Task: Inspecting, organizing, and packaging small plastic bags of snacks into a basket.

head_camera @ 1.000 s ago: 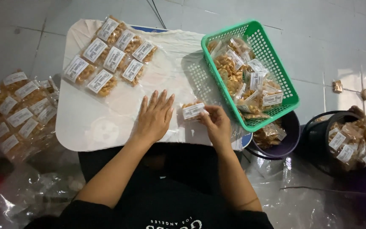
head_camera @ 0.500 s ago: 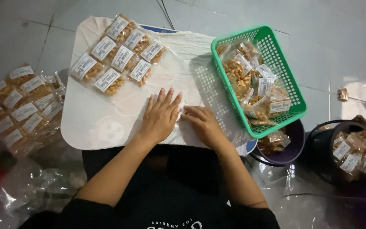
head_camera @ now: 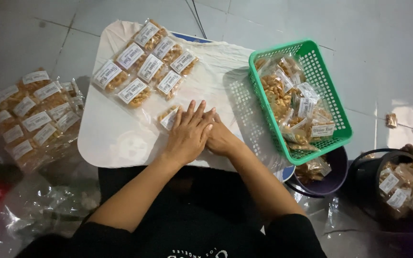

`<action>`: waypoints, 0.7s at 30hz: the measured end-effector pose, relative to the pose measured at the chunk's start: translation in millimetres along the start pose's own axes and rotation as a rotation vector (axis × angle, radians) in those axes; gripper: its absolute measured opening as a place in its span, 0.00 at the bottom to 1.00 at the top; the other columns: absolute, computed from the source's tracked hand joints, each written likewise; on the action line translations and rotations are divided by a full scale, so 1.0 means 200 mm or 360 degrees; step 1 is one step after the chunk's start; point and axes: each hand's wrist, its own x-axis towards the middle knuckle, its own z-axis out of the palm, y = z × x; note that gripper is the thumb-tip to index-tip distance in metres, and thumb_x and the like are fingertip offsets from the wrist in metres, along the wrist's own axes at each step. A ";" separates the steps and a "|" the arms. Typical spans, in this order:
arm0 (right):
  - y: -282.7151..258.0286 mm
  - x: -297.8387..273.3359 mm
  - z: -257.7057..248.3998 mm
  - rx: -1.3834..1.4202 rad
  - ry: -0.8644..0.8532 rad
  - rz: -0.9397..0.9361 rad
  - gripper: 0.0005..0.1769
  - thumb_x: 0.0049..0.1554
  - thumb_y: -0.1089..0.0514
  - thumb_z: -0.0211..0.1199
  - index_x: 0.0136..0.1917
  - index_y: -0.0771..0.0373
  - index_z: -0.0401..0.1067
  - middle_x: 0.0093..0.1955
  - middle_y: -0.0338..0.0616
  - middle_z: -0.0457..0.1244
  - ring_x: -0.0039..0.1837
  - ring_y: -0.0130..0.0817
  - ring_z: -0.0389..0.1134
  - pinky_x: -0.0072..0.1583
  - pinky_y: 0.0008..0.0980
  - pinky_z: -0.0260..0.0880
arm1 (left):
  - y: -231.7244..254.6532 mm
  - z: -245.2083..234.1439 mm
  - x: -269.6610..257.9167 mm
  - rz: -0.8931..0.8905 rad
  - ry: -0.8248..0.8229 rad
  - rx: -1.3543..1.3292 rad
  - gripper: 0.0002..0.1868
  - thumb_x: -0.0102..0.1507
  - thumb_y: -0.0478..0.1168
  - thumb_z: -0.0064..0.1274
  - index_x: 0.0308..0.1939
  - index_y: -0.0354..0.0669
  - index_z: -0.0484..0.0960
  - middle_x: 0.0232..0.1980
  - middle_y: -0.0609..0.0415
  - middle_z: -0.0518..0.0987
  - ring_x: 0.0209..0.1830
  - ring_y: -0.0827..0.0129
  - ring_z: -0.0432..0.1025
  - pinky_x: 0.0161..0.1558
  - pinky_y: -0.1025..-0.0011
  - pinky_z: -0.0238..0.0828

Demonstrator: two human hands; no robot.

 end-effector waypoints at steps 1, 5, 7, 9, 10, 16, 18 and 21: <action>0.00 0.03 -0.03 -0.0001 0.0001 -0.0003 0.20 0.55 0.58 0.58 0.59 0.66 0.76 0.63 0.58 0.65 0.72 0.59 0.56 0.69 0.63 0.53 | 0.00 0.01 0.00 -0.0002 0.0002 0.0001 0.26 0.75 0.51 0.30 0.76 0.56 0.65 0.78 0.44 0.62 0.79 0.44 0.52 0.73 0.40 0.42; 0.00 0.14 -0.05 -0.0111 0.0004 -0.0079 0.19 0.56 0.58 0.55 0.59 0.62 0.75 0.64 0.55 0.65 0.74 0.55 0.53 0.69 0.60 0.50 | -0.01 0.03 -0.01 0.0011 0.0010 0.0033 0.26 0.75 0.51 0.30 0.77 0.56 0.64 0.79 0.45 0.60 0.80 0.45 0.49 0.74 0.40 0.40; 0.01 0.18 -0.02 -0.0182 -0.0065 -0.0068 0.22 0.56 0.55 0.55 0.62 0.60 0.74 0.67 0.53 0.64 0.77 0.52 0.51 0.70 0.60 0.47 | -0.01 0.02 -0.01 0.0009 0.0015 0.0046 0.26 0.75 0.51 0.29 0.77 0.57 0.64 0.80 0.47 0.60 0.81 0.46 0.48 0.74 0.40 0.39; 0.02 0.19 0.00 -0.0259 -0.0072 -0.0065 0.22 0.57 0.55 0.56 0.64 0.58 0.73 0.68 0.51 0.64 0.78 0.50 0.51 0.70 0.58 0.48 | -0.01 0.00 -0.01 0.0014 0.0070 0.0018 0.26 0.75 0.52 0.30 0.76 0.57 0.65 0.80 0.47 0.60 0.81 0.46 0.48 0.75 0.41 0.38; 0.00 0.20 -0.04 -0.0258 -0.0072 -0.0067 0.22 0.57 0.55 0.56 0.64 0.58 0.73 0.68 0.51 0.64 0.78 0.50 0.51 0.70 0.58 0.48 | -0.01 0.00 0.00 0.0011 0.0070 0.0018 0.26 0.75 0.52 0.30 0.76 0.57 0.65 0.80 0.47 0.60 0.81 0.46 0.48 0.75 0.41 0.38; 0.01 0.21 0.03 -0.0524 0.0005 0.0017 0.32 0.59 0.49 0.58 0.76 0.51 0.64 0.81 0.43 0.54 0.84 0.50 0.42 0.75 0.64 0.41 | -0.01 0.00 0.01 0.0057 0.0083 -0.0066 0.26 0.75 0.49 0.31 0.78 0.57 0.62 0.80 0.46 0.59 0.81 0.44 0.46 0.75 0.41 0.34; 0.03 0.23 0.05 -0.0185 0.0047 0.0048 0.29 0.60 0.48 0.57 0.75 0.50 0.66 0.80 0.38 0.54 0.81 0.45 0.47 0.75 0.61 0.44 | 0.01 -0.01 0.01 0.0059 0.0133 -0.0090 0.26 0.75 0.50 0.31 0.78 0.56 0.62 0.80 0.47 0.59 0.82 0.46 0.46 0.76 0.42 0.34; 0.09 0.29 0.06 0.0326 0.0109 0.0087 0.26 0.62 0.47 0.56 0.72 0.47 0.68 0.79 0.31 0.56 0.77 0.38 0.54 0.76 0.57 0.47 | 0.00 0.01 0.01 0.0035 0.0164 -0.0144 0.26 0.75 0.51 0.31 0.78 0.60 0.63 0.81 0.50 0.57 0.82 0.49 0.45 0.76 0.43 0.32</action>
